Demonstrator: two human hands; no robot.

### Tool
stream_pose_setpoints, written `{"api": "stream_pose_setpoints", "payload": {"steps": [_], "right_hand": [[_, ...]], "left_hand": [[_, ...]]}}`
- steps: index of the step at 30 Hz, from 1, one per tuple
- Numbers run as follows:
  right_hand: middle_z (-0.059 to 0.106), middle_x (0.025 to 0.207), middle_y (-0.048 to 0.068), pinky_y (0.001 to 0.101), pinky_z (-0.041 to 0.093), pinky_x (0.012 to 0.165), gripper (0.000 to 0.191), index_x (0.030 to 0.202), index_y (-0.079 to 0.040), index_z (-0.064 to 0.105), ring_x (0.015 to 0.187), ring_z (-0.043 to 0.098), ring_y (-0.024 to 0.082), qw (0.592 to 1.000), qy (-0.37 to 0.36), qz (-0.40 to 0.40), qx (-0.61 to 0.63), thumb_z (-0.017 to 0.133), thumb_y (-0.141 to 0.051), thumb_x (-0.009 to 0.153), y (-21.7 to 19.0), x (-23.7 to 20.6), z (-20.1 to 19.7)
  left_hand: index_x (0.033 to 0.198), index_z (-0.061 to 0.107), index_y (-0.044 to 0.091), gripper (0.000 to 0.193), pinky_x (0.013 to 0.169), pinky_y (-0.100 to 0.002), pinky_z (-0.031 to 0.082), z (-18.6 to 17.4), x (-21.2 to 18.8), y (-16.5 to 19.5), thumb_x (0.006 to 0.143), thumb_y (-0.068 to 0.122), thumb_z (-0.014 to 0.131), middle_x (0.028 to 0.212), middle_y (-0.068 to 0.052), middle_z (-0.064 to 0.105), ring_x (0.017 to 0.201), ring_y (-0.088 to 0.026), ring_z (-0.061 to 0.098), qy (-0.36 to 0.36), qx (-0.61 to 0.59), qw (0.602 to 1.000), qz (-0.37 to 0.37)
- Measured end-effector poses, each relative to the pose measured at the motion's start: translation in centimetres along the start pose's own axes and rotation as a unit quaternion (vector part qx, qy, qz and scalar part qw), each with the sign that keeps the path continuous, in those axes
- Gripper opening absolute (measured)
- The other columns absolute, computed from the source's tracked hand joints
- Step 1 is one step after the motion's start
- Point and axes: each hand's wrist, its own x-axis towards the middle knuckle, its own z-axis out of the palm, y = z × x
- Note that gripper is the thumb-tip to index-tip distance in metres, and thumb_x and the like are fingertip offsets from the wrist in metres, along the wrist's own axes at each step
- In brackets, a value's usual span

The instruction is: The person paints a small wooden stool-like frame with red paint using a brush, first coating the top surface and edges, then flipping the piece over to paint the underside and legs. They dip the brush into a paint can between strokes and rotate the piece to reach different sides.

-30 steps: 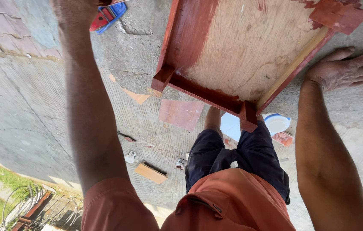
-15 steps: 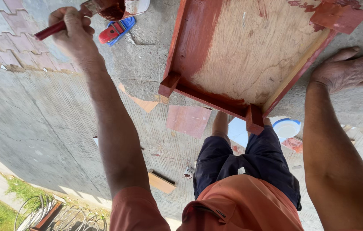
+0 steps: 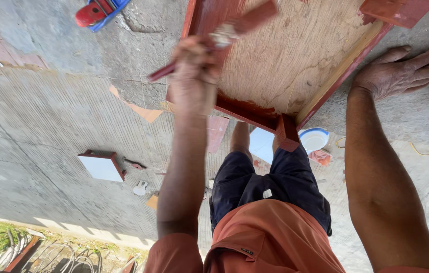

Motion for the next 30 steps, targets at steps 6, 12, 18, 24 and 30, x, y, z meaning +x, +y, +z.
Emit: {"api": "stream_pose_setpoints", "payload": {"steps": [6, 12, 18, 24, 30], "right_hand": [[0.028, 0.173, 0.007, 0.0416, 0.036, 0.128, 0.067, 0.166, -0.031, 0.032, 0.159, 0.039, 0.024, 1.0, 0.003, 0.009, -0.004, 0.019, -0.068, 0.111, 0.8, 0.2, 0.6], [0.027, 0.17, 0.01, 0.0462, 0.033, 0.132, 0.067, 0.166, -0.03, 0.032, 0.159, 0.034, 0.024, 1.0, -0.002, -0.006, -0.012, 0.016, -0.065, 0.111, 1.0, 0.5, 1.3], [0.026, 0.172, 0.008, 0.0452, 0.032, 0.135, 0.068, 0.167, -0.03, 0.031, 0.161, 0.032, 0.023, 1.0, -0.024, 0.001, -0.013, 0.014, -0.061, 0.109, 1.0, 0.3, 1.0], [0.026, 0.173, 0.007, 0.0411, 0.034, 0.13, 0.068, 0.168, -0.029, 0.031, 0.156, 0.036, 0.022, 1.0, -0.008, -0.005, -0.014, 0.016, -0.063, 0.111, 1.0, 0.2, 0.5], [0.026, 0.175, 0.006, 0.0387, 0.036, 0.13, 0.071, 0.168, -0.029, 0.03, 0.156, 0.039, 0.02, 1.0, 0.005, -0.007, -0.006, 0.015, -0.066, 0.11, 0.5, 0.4, 0.2]], "left_hand": [[0.096, 0.075, 0.006, 0.025, 0.05, -0.022, 0.053, 3.9, -0.7, -16.1, 0.089, 0.029, 0.081, 0.077, -0.006, 0.074, 0.061, -0.01, 0.066, 0.043, 0.138, 0.975, -0.169], [0.094, 0.075, 0.002, 0.026, 0.051, -0.021, 0.054, 5.5, 2.0, -19.6, 0.096, 0.028, 0.076, 0.076, -0.007, 0.073, 0.063, -0.011, 0.068, 0.057, 0.165, 0.97, -0.168], [0.094, 0.074, 0.003, 0.023, 0.05, -0.022, 0.056, 6.3, 2.3, -21.0, 0.097, 0.025, 0.074, 0.077, -0.009, 0.074, 0.064, -0.012, 0.069, 0.095, 0.15, 0.97, -0.166], [0.089, 0.076, 0.004, 0.022, 0.041, -0.023, 0.054, 2.8, 0.7, -18.6, 0.096, 0.024, 0.069, 0.07, -0.009, 0.073, 0.053, -0.012, 0.067, 0.01, 0.286, 0.94, -0.189], [0.086, 0.075, 0.001, 0.028, 0.037, -0.023, 0.052, 2.7, 2.5, -19.2, 0.1, 0.025, 0.068, 0.067, -0.009, 0.072, 0.05, -0.013, 0.067, -0.015, 0.249, 0.965, -0.087]]}}
